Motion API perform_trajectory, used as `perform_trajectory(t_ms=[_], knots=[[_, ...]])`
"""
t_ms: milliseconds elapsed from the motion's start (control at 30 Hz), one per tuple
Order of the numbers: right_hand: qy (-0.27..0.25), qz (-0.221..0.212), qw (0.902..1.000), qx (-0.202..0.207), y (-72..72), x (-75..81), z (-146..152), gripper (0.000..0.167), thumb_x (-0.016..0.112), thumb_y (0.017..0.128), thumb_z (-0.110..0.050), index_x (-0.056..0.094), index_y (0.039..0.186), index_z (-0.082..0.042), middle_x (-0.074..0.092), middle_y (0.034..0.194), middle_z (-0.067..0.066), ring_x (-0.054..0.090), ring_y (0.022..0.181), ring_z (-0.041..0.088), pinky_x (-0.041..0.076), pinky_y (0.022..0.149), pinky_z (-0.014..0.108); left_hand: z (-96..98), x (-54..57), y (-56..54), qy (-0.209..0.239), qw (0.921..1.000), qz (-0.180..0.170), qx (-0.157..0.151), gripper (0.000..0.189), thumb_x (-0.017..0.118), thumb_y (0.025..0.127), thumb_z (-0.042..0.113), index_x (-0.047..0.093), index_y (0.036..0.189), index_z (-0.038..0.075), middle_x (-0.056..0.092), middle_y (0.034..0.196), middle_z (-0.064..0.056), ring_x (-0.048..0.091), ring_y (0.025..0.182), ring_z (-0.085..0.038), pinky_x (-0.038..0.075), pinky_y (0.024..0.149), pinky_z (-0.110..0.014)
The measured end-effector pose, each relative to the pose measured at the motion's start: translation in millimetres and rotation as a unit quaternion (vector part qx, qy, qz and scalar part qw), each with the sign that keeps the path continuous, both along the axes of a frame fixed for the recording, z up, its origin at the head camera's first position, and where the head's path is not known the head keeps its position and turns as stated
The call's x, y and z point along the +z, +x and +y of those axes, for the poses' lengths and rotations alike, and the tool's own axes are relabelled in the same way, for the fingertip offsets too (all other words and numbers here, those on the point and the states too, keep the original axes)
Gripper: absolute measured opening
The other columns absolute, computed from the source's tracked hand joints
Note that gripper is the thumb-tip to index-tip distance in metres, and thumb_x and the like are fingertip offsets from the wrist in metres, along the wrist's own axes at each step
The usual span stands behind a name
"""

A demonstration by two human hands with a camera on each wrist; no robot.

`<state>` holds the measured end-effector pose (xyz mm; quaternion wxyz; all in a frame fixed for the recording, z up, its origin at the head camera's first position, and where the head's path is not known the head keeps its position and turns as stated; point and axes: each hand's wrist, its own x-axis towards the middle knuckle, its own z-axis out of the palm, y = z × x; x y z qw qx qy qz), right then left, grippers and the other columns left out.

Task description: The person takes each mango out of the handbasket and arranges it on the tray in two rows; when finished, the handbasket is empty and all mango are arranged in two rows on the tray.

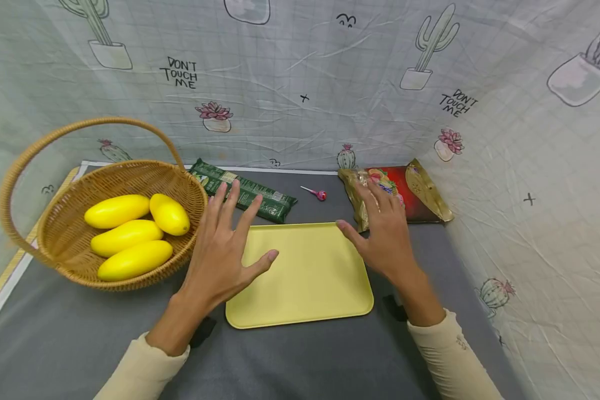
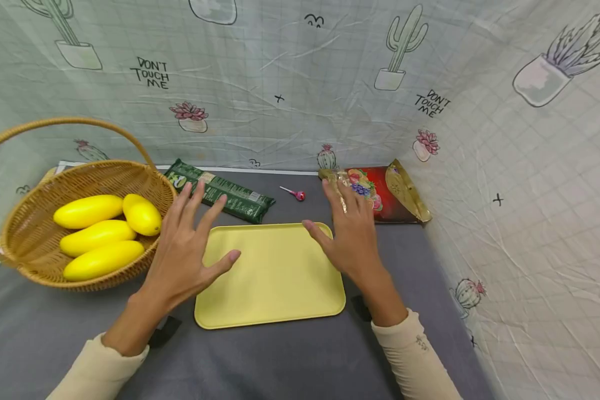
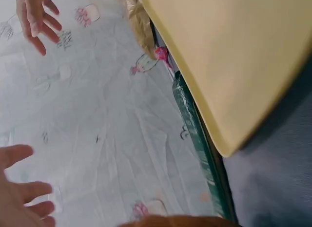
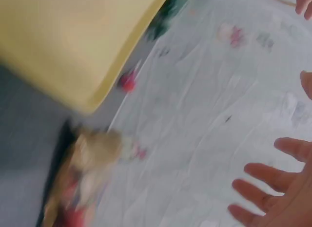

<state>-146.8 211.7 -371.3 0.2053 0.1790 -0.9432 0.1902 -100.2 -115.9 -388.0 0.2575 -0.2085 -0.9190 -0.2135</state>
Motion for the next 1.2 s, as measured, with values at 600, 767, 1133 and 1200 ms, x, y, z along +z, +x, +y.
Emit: perform_trajectory(t_ms=[600,767,1133,1200], knots=[[-0.095,0.071,0.9759,0.183,0.2,15.8,-96.7,0.07,0.083,0.094,-0.033,0.055,0.155,-0.016,0.061,0.152,0.008,0.056,0.135,0.027,0.046,0.111,0.049,-45.9,3.4,63.6,0.311,0.8729,0.301,0.226,0.066,0.07,0.087,0.055,0.072,0.117,-0.004,0.067,0.138,-0.024,0.051,0.137,-0.046,0.025,0.123,-0.057],[-0.099,0.079,0.97,0.207,-0.5,20.1,-117.7,0.065,0.081,0.095,-0.034,0.058,0.153,-0.015,0.064,0.149,0.006,0.058,0.132,0.025,0.048,0.108,0.046,-70.0,-6.1,73.8,0.334,0.8501,0.294,0.282,0.069,0.072,0.083,0.054,0.069,0.121,-0.004,0.059,0.147,-0.017,0.041,0.144,-0.039,0.017,0.127,-0.051],[-0.104,0.06,0.9594,0.255,-3.4,23.3,-162.7,0.058,0.078,0.098,-0.034,0.061,0.15,-0.015,0.065,0.146,0.004,0.059,0.127,0.021,0.051,0.102,0.036,-94.0,-18.7,93.9,0.466,0.8226,0.074,0.317,0.073,0.077,0.088,0.021,0.05,0.155,0.015,0.03,0.17,-0.01,0.023,0.161,-0.022,0.02,0.131,-0.041],[-0.105,0.055,0.9578,0.262,-3.6,23.3,-170.8,0.057,0.078,0.098,-0.035,0.061,0.149,-0.014,0.065,0.145,0.004,0.058,0.126,0.02,0.051,0.101,0.034,-100.2,-25.6,91.9,0.492,0.813,0.042,0.309,0.077,0.078,0.088,0.017,0.045,0.158,0.015,0.027,0.171,-0.008,0.021,0.161,-0.021,0.019,0.131,-0.043]])
